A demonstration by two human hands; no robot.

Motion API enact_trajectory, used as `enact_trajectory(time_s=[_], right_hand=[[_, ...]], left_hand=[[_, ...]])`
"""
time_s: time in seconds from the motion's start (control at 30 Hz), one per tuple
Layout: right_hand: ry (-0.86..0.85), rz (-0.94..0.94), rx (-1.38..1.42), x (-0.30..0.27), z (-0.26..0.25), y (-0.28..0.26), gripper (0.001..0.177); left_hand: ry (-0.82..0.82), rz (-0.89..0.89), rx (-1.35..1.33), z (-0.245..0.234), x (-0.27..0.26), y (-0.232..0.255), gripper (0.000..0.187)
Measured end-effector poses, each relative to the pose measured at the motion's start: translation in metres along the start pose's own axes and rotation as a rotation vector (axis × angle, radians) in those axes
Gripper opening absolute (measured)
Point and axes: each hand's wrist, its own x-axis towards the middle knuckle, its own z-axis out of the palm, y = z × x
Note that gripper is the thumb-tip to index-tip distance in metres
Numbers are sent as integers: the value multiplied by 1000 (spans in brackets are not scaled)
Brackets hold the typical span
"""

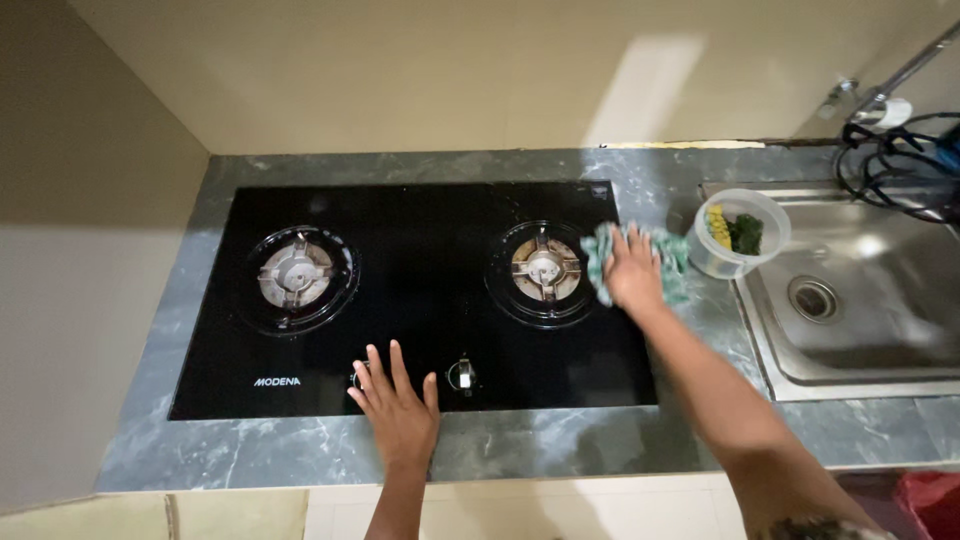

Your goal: The person wipes the black glass surface of a gas cooktop with a green cloth, including around the burners and the adjacent wall and counter. They then rinse a sponge under the tap at the sink and continue wiping the cooktop and surrounding counter with a gray cloth.

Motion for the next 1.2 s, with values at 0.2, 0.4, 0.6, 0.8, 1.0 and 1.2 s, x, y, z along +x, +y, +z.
enact_trajectory(time_s=[0.2, 0.4, 0.6, 0.8, 1.0, 1.2], right_hand=[[-94, 59, 29, 134, 44, 9, 62], [-260, 327, 4, 179, 24, -65, 75], [-590, 468, 74, 164, -7, -207, 77], [-533, 239, 79, 146, 80, -287, 65], [-9, -487, -35, 92, 150, -268, 61], [-472, 227, 3, 130, 73, -242, 66]], left_hand=[[-35, -32, 13, -2, 3, 2, 74], [-98, -47, 62, -6, 6, 3, 76], [-62, -35, 38, -8, 6, 7, 77], [-86, -44, 21, -8, 6, 6, 76], [131, -110, -283, -10, 2, -12, 68], [276, -302, -43, -45, 31, -94, 67]])
